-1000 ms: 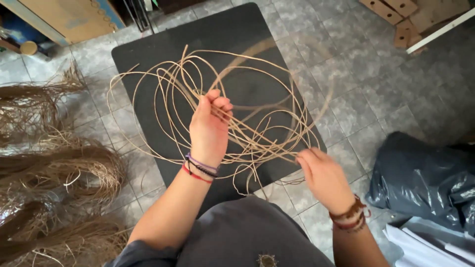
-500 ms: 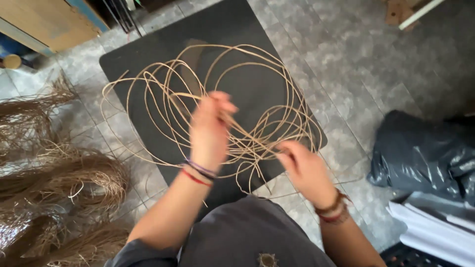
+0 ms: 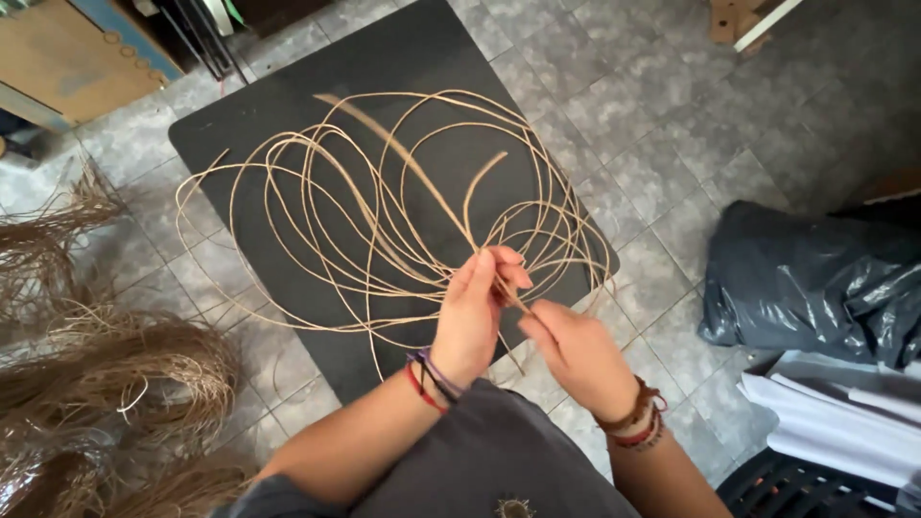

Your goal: The person is weaving and tying thin strips of natural fiber onto a large circular frame to create a piece of furniture or decor.

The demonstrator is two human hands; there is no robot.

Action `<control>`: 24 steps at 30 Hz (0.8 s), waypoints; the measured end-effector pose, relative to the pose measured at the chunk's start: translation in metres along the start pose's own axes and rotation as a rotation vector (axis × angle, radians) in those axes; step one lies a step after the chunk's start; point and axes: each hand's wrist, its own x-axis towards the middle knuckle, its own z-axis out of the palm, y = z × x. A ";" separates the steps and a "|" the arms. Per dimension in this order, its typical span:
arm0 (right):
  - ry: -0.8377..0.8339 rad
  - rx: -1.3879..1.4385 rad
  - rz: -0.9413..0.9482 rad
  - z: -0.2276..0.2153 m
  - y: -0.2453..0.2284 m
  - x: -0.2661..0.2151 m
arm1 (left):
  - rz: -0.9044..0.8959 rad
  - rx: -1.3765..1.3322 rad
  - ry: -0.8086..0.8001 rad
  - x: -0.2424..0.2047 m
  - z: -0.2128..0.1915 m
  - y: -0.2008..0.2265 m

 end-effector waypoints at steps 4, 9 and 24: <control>-0.063 -0.172 0.070 -0.025 0.015 -0.017 | 0.126 -0.008 0.056 0.018 -0.020 0.012; -0.099 -0.191 0.058 -0.043 0.000 -0.027 | 0.118 -0.015 0.077 0.005 -0.013 0.003; 0.156 0.242 0.029 0.002 -0.004 -0.004 | -0.220 0.896 -0.470 -0.051 -0.017 0.015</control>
